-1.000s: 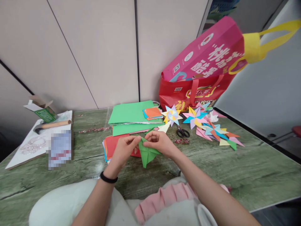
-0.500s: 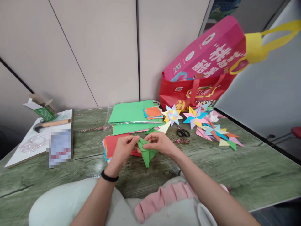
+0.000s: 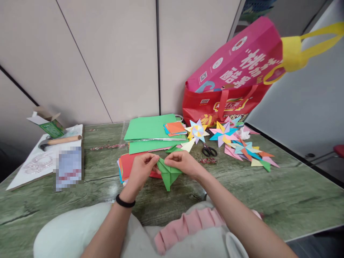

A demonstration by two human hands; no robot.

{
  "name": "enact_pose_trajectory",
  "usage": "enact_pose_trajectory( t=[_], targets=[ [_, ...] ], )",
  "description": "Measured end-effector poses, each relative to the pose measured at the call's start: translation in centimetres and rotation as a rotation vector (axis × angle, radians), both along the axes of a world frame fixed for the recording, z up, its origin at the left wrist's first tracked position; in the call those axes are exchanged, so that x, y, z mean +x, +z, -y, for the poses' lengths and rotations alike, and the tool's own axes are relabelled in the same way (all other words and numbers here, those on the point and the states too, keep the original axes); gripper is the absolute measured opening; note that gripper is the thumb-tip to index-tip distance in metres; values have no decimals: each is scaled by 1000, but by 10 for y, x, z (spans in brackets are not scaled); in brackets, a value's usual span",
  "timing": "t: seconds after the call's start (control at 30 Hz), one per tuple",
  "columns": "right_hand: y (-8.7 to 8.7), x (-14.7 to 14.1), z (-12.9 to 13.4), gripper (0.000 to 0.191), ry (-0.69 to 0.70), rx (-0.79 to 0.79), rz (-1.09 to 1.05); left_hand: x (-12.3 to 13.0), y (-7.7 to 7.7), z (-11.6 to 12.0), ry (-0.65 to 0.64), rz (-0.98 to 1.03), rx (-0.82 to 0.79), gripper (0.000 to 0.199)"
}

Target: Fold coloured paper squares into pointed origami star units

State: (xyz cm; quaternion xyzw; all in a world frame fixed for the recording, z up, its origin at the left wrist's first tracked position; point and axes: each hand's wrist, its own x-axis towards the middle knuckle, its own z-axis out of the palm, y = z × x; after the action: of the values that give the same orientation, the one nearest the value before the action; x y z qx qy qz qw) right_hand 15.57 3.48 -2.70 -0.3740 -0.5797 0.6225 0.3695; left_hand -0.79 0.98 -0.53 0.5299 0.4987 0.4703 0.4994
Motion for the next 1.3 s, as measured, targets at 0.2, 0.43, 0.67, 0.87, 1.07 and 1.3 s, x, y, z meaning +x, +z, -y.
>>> enact_pose_trajectory(
  t=[0.2,0.43,0.67,0.87,1.07,1.3],
  targets=[
    [1,0,1,23,21,-4,2,3,3,1,6,-14,12,21],
    [0,0,-2,29,-66,17,-1,2,-2,-1,48,41,-16,25],
    [0,-1,-3,29,-179,-48,-112,4,-7,0,-50,-8,-90,26],
    [2,-1,-1,32,-156,-12,-63,7,-4,1,-22,80,-73,24],
    [2,1,-1,30,-127,-8,-67,3,-5,0,-36,78,-169,30],
    [2,1,-2,28,-159,5,-47,3,-2,2,-66,20,-171,32]
  ],
)
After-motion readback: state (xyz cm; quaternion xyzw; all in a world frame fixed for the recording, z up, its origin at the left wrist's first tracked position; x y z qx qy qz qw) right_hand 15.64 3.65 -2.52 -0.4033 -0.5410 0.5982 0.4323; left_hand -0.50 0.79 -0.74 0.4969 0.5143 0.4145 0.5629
